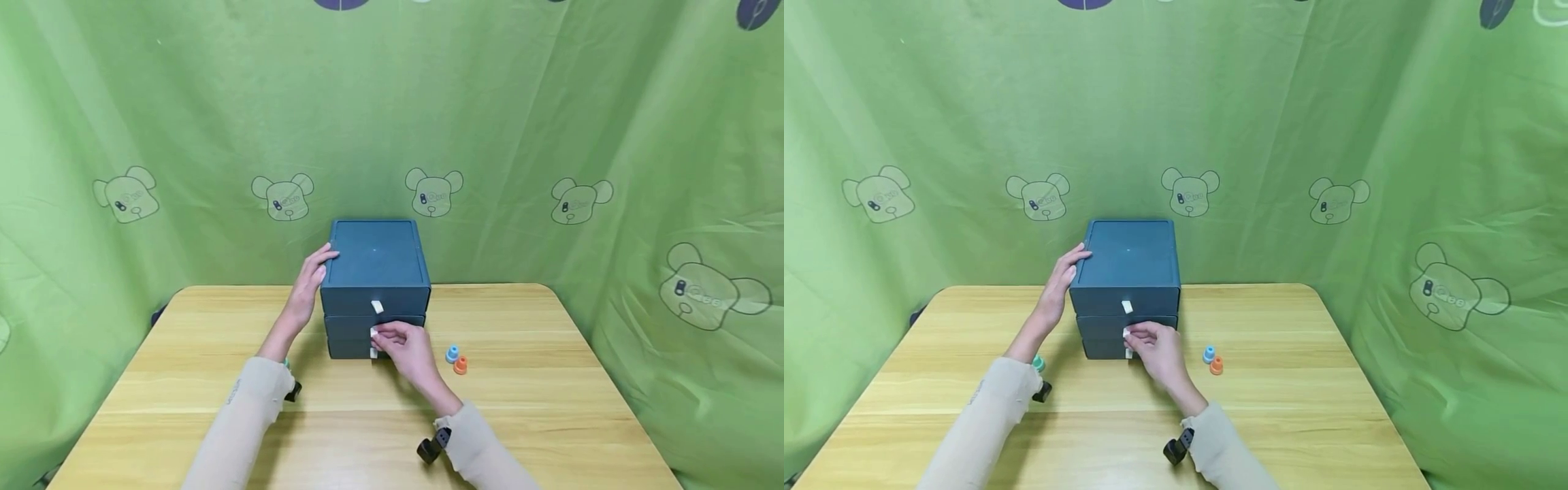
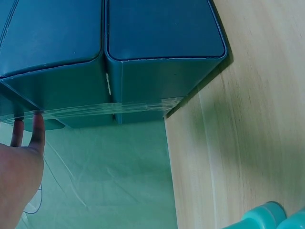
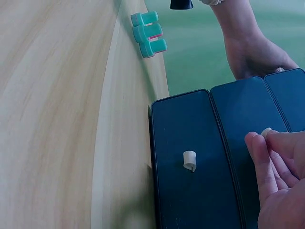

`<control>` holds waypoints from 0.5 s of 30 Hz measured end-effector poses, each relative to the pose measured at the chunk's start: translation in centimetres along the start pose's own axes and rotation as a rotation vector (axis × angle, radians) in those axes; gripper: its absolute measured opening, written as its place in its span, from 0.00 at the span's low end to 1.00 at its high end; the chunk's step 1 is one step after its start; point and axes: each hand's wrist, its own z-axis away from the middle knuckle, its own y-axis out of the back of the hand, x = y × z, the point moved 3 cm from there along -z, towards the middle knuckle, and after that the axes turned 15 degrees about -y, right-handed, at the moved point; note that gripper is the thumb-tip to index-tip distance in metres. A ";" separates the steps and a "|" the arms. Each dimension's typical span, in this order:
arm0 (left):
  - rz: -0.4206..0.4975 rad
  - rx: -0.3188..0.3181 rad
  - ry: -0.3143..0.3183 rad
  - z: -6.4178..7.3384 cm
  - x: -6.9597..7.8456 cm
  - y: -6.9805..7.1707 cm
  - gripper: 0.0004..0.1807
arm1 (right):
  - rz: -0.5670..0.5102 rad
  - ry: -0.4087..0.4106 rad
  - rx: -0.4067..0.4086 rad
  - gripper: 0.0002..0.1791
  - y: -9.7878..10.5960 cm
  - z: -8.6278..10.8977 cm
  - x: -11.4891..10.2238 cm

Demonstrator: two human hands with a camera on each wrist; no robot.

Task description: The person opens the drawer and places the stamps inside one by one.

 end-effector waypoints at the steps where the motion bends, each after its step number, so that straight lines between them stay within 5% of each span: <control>1: -0.004 0.000 0.001 0.0 0.0 0.0 0.24 | 0.001 0.000 -0.001 0.09 0.0 0.1 0.0; 15: 0.000 0.004 -0.014 0.1 -0.2 0.0 0.23 | 0.039 0.000 0.010 0.09 0.2 1.0 0.1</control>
